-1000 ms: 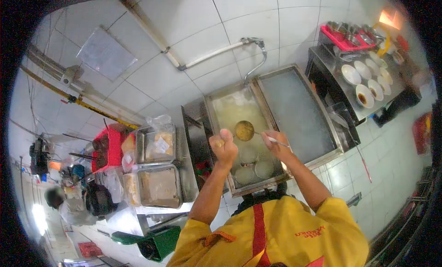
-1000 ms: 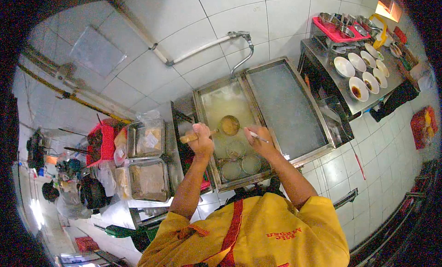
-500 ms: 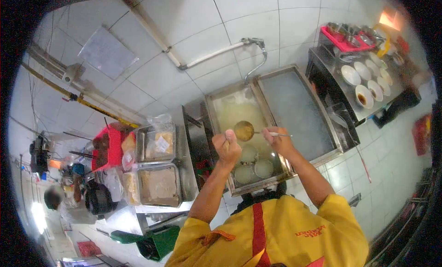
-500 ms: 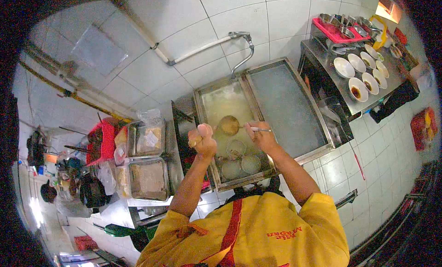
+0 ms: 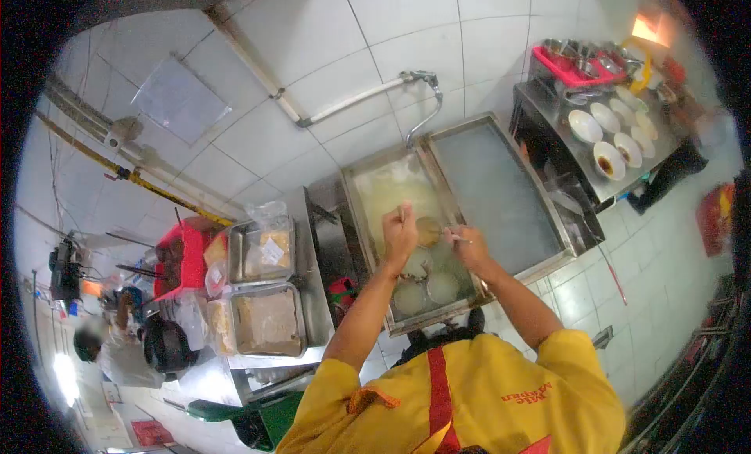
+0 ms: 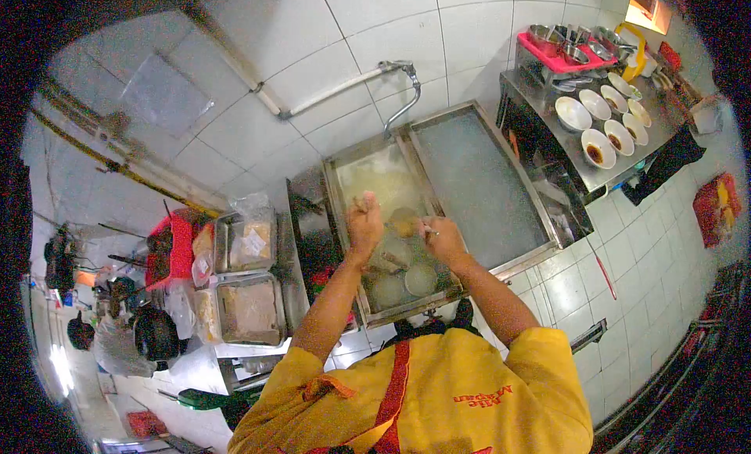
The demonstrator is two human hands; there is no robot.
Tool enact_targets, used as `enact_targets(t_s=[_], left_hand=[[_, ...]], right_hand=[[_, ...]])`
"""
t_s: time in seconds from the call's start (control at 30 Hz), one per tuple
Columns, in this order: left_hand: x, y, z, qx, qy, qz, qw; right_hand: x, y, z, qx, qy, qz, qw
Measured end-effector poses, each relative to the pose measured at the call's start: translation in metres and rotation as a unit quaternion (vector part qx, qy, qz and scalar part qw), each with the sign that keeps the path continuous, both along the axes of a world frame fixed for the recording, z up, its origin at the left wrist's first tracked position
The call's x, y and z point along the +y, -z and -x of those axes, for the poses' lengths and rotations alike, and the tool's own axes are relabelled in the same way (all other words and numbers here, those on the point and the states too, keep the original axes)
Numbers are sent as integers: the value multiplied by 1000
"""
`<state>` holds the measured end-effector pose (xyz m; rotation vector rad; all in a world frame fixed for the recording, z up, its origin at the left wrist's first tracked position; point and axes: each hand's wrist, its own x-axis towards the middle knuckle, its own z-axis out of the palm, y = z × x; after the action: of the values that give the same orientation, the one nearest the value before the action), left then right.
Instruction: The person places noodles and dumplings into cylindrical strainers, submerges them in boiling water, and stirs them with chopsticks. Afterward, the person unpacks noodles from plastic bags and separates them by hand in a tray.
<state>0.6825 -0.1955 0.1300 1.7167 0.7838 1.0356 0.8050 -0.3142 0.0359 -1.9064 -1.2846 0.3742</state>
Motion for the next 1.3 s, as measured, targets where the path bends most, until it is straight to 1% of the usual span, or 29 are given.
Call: enact_targets(t_s=[0.07, 0.1, 0.13, 0.17, 0.2, 0.27, 0.3, 0.33, 0.37, 0.47, 0.53, 0.57, 0.6, 0.67, 0.7, 0.77, 0.8, 0.83, 0.87, 0.9, 0.93, 0.97, 1.0, 1.03, 1.1, 1.13, 1.17, 1.23, 1.3], left_hand=[[9, 9, -9, 14, 24, 24, 999], [12, 9, -10, 45, 55, 9, 997], [14, 12, -9, 78, 83, -4, 993], [20, 18, -7, 78, 79, -7, 994], [25, 20, -4, 119, 48, -25, 991], [33, 25, 0, 157, 11, -43, 987], [37, 22, 2, 167, -16, 21, 986], [41, 17, 1, 175, -42, 84, 980], [46, 15, -2, 171, -44, 82, 981], [59, 26, -4, 175, 0, 97, 980], [67, 29, -5, 226, 141, 125, 956], [60, 22, -2, 226, 141, 124, 956], [45, 13, 6, 209, 131, 104, 963], [29, 29, 24, 193, 120, 85, 970], [35, 62, 38, 121, 136, 142, 973], [23, 87, 66, 7, 168, 248, 954], [11, 91, 78, -35, 184, 295, 937], [-1, 93, 88, -34, 185, 298, 936], [-16, 96, 101, -69, 244, 241, 937], [-30, 94, 108, -105, 300, 183, 930], [-44, 80, 106, -106, 296, 192, 929], [-60, 59, 100, -27, 235, 68, 969], [-70, 50, 94, 55, 167, -56, 983], [-70, 58, 87, 54, 163, -44, 984], [-64, 77, 72, 127, 160, 163, 965], [-67, 75, 62, 85, 126, 167, 974], [-66, 77, 59, 86, 129, 172, 973], [-64, 82, 58, 135, 123, 168, 969], [-75, 80, 67, 115, 116, 123, 979]], right_hand=[[9, 26, 2, -6, 11, -210, 978], [13, 41, -4, -9, 9, -214, 977], [14, 59, -11, -5, -26, -152, 988], [16, 67, -13, 0, -62, -88, 994], [20, 66, -13, 0, -68, -90, 994], [29, 64, -13, 17, 23, -54, 998], [29, 60, -11, 16, 19, -55, 998], [28, 55, -9, 75, 14, -11, 997], [29, 50, -9, 134, 10, 32, 990], [44, 82, -26, 110, 9, -60, 992], [57, 123, -31, 131, 29, -115, 984], [61, 133, -32, 157, 51, -141, 976], [58, 111, -31, 157, 51, -141, 976], [49, 37, -25, -22, 80, 101, 991], [46, 45, -27, -22, 79, 100, 992], [31, 68, -31, 126, -6, -71, 989], [25, 62, -31, 127, -6, -67, 990], [14, 43, -34, 90, 42, -89, 991], [-1, 19, -34, 55, 89, -107, 989], [-22, -12, -40, 66, 67, -98, 991], [-43, -42, -46, 76, 42, -87, 992], [-61, -61, -44, 78, 39, -75, 993], [-78, -76, -40, 160, 71, -38, 984], [-92, -84, -37, 238, 104, -1, 966], [-108, -87, -16, 211, 47, 67, 974], [-116, -87, -4, 183, -10, 121, 976], [-121, -71, 8, 185, -7, 126, 975], [-125, -33, 29, 11, -41, -40, 998], [-133, -27, 38, -1, -41, -28, 999]])
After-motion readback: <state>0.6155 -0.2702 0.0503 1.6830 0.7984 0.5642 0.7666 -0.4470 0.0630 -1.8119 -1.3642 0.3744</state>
